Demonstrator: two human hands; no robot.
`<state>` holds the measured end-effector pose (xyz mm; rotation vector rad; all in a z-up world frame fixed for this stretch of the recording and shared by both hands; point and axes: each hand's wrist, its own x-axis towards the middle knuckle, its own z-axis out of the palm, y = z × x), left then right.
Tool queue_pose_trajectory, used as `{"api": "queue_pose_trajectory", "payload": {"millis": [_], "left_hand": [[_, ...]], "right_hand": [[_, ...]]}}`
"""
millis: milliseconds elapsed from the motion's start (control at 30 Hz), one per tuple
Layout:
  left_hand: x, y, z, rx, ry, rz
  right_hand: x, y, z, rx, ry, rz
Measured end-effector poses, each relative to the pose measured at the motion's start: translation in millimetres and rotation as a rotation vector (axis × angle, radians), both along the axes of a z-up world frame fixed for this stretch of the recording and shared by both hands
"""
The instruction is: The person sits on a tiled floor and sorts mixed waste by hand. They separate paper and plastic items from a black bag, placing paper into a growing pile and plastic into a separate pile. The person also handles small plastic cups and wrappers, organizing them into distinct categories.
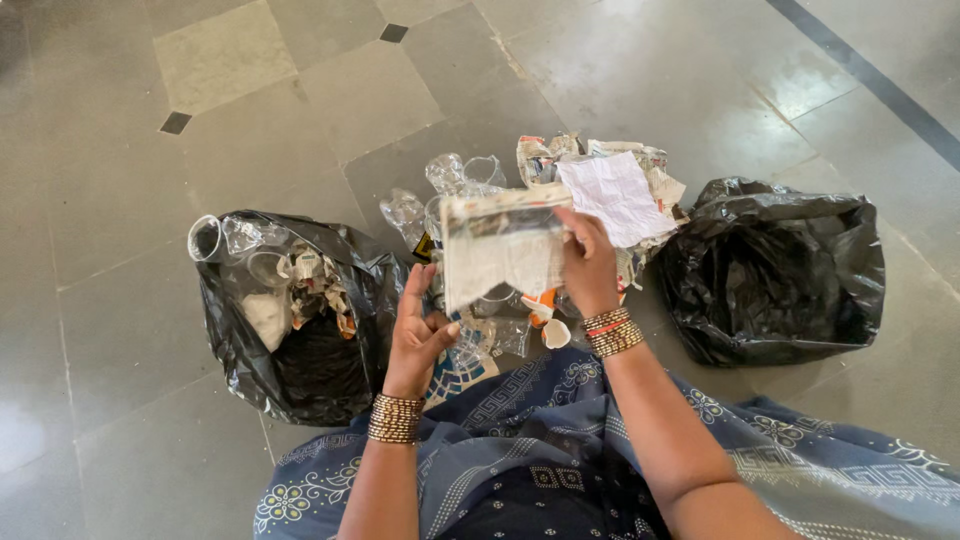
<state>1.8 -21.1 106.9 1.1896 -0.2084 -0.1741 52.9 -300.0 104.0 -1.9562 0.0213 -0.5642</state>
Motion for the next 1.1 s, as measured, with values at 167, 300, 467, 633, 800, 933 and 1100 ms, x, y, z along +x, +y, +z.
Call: {"api": "queue_pose_trajectory", "payload": {"millis": [167,300,467,633,800,933,1100], "left_hand": [[4.6,9.5,-8.2,-0.042,-0.010,0.038],[5.0,11.2,-13.2,-0.022,0.007,0.047],[3.4,15.6,-10.8,-0.038,0.030,0.074],[6.2,37.6,-12.5,-0.156,-0.002,0.157],[13.0,95.8,-27.5,-0.338,-0.043,0.411],[14.6,150.6,-47.1,-0.392,0.052,0.832],[29.7,155.9,-88.8,-0.063,0.299,0.924]], "right_hand": [[15.3,-41.7,-32.8,-0.001,-0.022,-0.276],[21.8,-53.1,-49.9,0.030,0.041,-0.413],[15.6,-50.9,-32.1,0.292,0.232,-0.392],[5.7,-62.8,5.5,0.258,0.588,-0.283],[0.3,-84.5,20.3,-0.026,0.337,-0.254],[-0.9,-97.5,25.4,-0.026,0.223,-0.201],[-11.4,-96.1,47.7,0.578,0.238,0.132]]}}
